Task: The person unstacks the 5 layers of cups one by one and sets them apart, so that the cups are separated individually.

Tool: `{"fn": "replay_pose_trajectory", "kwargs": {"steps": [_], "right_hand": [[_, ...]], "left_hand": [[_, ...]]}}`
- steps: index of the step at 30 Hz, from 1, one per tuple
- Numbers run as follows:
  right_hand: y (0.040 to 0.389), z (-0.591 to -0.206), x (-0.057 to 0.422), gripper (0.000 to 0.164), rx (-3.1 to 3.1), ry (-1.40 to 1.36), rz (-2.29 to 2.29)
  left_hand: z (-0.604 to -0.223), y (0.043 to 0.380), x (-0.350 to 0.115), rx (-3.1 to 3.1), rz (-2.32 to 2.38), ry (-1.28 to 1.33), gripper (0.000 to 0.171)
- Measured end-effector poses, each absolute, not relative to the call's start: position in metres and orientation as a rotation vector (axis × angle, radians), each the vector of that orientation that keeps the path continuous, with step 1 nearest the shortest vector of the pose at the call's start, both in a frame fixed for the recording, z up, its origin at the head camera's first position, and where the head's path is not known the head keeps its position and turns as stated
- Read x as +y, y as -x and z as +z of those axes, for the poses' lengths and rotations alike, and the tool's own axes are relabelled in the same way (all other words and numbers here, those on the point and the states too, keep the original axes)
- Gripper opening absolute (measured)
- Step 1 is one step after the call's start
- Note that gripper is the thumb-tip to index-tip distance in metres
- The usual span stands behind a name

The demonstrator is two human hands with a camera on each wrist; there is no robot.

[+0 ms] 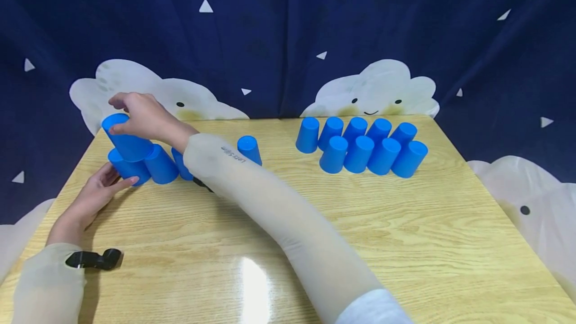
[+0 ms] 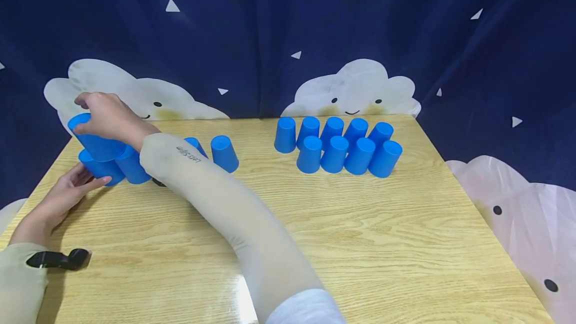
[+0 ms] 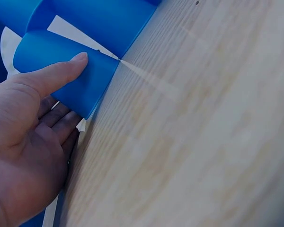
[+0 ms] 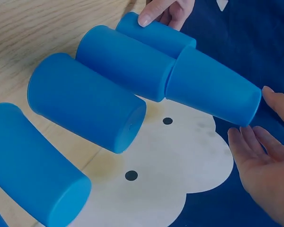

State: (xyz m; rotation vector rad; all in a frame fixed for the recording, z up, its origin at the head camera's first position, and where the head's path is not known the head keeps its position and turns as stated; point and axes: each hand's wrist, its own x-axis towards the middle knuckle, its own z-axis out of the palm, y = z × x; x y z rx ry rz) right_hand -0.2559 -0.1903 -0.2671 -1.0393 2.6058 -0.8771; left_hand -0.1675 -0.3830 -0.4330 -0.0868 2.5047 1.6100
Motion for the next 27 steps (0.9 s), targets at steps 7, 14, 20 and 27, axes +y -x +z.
{"fn": "replay_pose_trajectory", "kwargs": {"steps": [7,14,20,27], "right_hand": [[0.253,-0.272,-0.196,0.058,2.61,0.975,-0.891],[0.249,-0.271,-0.196,0.056,2.624,0.984,-0.874],[0.25,-0.264,-0.185,0.056,2.596,1.014,-0.961],[0.256,-0.254,-0.152,0.056,2.462,1.112,-1.158]], "left_hand": [[-0.432,0.165,-0.382,2.514,1.608,0.066,0.079],[-0.429,0.163,-0.38,2.516,1.597,0.078,0.08],[-0.433,0.165,-0.381,2.513,1.611,0.067,0.079],[-0.432,0.166,-0.382,2.522,1.614,0.069,0.079]]}}
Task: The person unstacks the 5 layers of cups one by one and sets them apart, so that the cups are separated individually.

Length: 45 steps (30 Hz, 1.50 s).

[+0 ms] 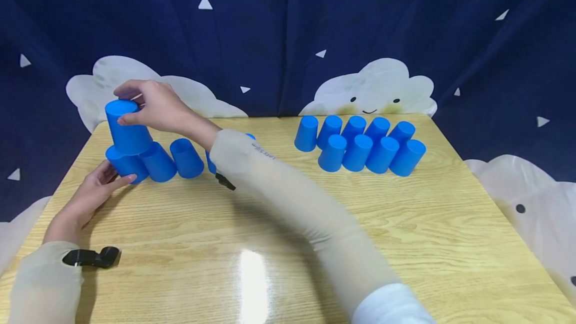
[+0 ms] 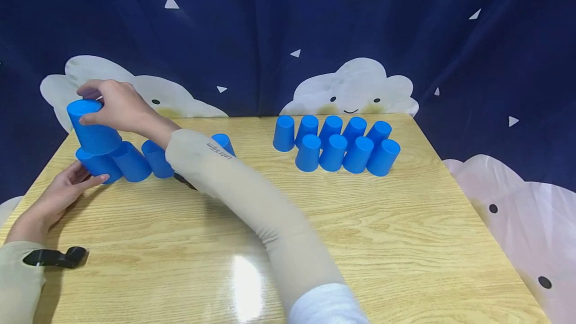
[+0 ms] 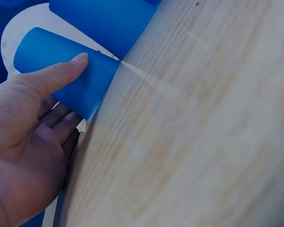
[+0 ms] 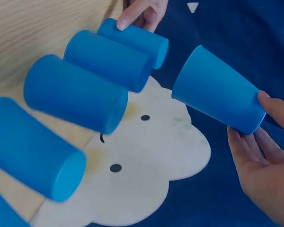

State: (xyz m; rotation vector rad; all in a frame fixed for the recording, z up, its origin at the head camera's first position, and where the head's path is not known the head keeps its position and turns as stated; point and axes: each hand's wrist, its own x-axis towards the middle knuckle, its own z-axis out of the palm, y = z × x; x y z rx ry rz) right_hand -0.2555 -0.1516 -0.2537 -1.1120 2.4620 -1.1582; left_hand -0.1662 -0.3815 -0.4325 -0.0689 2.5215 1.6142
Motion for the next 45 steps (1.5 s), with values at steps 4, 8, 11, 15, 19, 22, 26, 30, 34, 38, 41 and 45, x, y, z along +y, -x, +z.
{"fn": "replay_pose_trajectory", "kwargs": {"steps": [4,8,11,15,19,22,26,30,34,38,41,45], "right_hand": [[0.258,-0.25,-0.126,0.055,2.409,1.15,-1.235],[0.261,-0.251,-0.098,0.053,2.386,1.181,-1.289],[0.262,-0.252,-0.078,0.052,2.385,1.182,-1.311],[0.262,-0.253,-0.05,0.052,2.391,1.152,-1.349],[0.261,-0.257,-0.021,0.049,2.389,1.18,-1.419],[0.26,-0.261,0.0,0.046,2.385,1.191,-1.469],[0.258,-0.265,0.024,0.047,2.376,1.134,-1.521],[0.253,-0.271,0.05,0.048,2.379,1.07,-1.572],[0.25,-0.28,0.077,0.048,2.426,0.999,-1.586],[0.251,-0.291,0.098,0.048,2.492,0.932,-1.573],[0.252,-0.299,0.11,0.047,2.535,0.893,-1.548],[0.253,-0.31,0.122,0.047,2.6,0.864,-1.496]], "left_hand": [[-0.43,0.165,-0.38,2.537,1.599,0.087,0.08],[-0.431,0.166,-0.38,2.547,1.605,0.078,0.079],[-0.433,0.167,-0.38,2.556,1.61,0.068,0.079],[-0.433,0.168,-0.38,2.562,1.603,0.073,0.08],[-0.432,0.167,-0.38,2.556,1.599,0.083,0.08],[-0.432,0.167,-0.38,2.553,1.598,0.096,0.081],[-0.433,0.166,-0.381,2.553,1.6,0.106,0.082],[-0.432,0.165,-0.38,2.55,1.606,0.108,0.082],[-0.432,0.164,-0.38,2.552,1.602,0.116,0.082],[-0.433,0.164,-0.381,2.557,1.609,0.099,0.081],[-0.434,0.164,-0.382,2.562,1.608,0.092,0.081],[-0.436,0.164,-0.382,2.562,1.61,0.09,0.08]]}}
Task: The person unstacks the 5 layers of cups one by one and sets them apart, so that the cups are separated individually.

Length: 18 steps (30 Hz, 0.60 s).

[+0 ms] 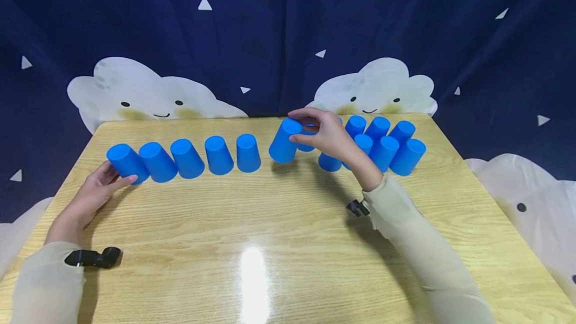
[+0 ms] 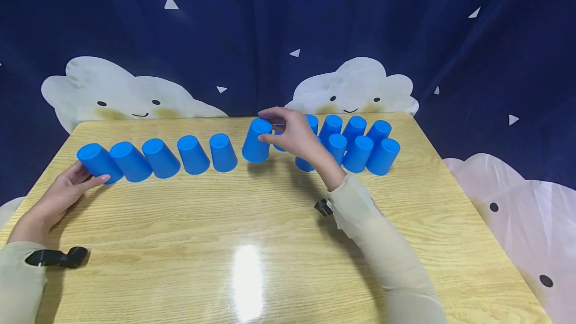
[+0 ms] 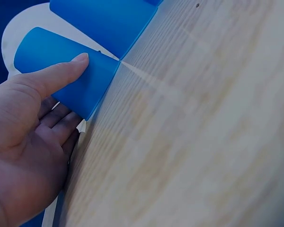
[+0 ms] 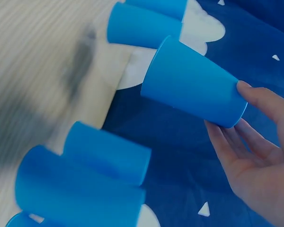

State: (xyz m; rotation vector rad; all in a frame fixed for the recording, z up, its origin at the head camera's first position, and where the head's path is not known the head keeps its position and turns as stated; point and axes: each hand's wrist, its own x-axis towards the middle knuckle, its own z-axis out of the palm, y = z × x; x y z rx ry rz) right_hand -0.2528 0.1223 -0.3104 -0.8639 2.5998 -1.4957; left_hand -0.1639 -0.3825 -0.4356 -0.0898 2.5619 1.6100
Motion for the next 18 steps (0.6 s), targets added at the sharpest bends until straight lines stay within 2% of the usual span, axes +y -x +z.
{"fn": "replay_pose_trajectory", "kwargs": {"steps": [18], "right_hand": [[0.26,-0.336,0.147,0.05,2.859,0.882,-0.85]], "left_hand": [[-0.437,0.166,-0.382,2.561,1.605,0.084,0.08]]}}
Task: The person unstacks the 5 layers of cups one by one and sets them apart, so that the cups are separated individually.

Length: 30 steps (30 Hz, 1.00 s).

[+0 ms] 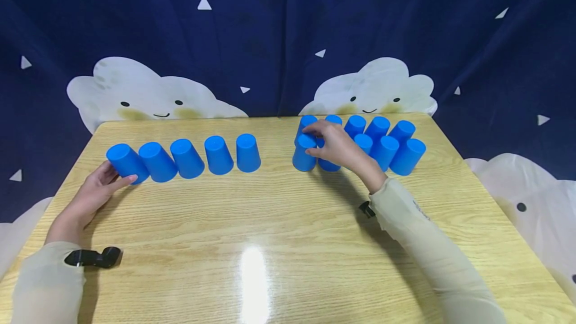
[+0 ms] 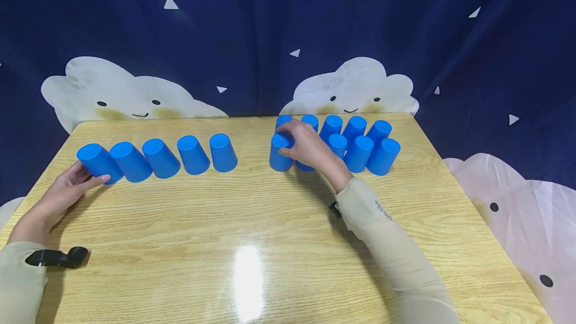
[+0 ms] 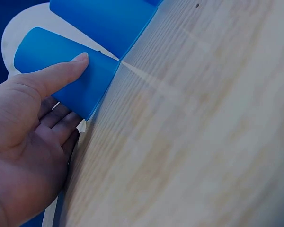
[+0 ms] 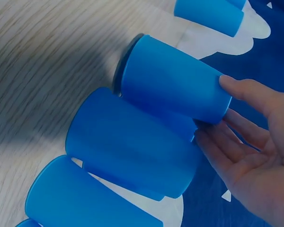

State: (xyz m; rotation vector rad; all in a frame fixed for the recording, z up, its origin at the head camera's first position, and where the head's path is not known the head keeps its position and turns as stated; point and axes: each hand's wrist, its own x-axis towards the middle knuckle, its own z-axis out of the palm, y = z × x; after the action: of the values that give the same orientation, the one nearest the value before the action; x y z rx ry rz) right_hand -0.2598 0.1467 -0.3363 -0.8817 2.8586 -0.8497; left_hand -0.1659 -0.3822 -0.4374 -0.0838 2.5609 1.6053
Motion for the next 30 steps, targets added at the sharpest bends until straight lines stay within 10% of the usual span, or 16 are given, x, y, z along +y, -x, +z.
{"fn": "replay_pose_trajectory", "kwargs": {"steps": [30], "right_hand": [[0.256,-0.318,0.147,0.05,2.878,0.983,-0.824]], "left_hand": [[-0.436,0.166,-0.381,2.551,1.607,0.093,0.082]]}}
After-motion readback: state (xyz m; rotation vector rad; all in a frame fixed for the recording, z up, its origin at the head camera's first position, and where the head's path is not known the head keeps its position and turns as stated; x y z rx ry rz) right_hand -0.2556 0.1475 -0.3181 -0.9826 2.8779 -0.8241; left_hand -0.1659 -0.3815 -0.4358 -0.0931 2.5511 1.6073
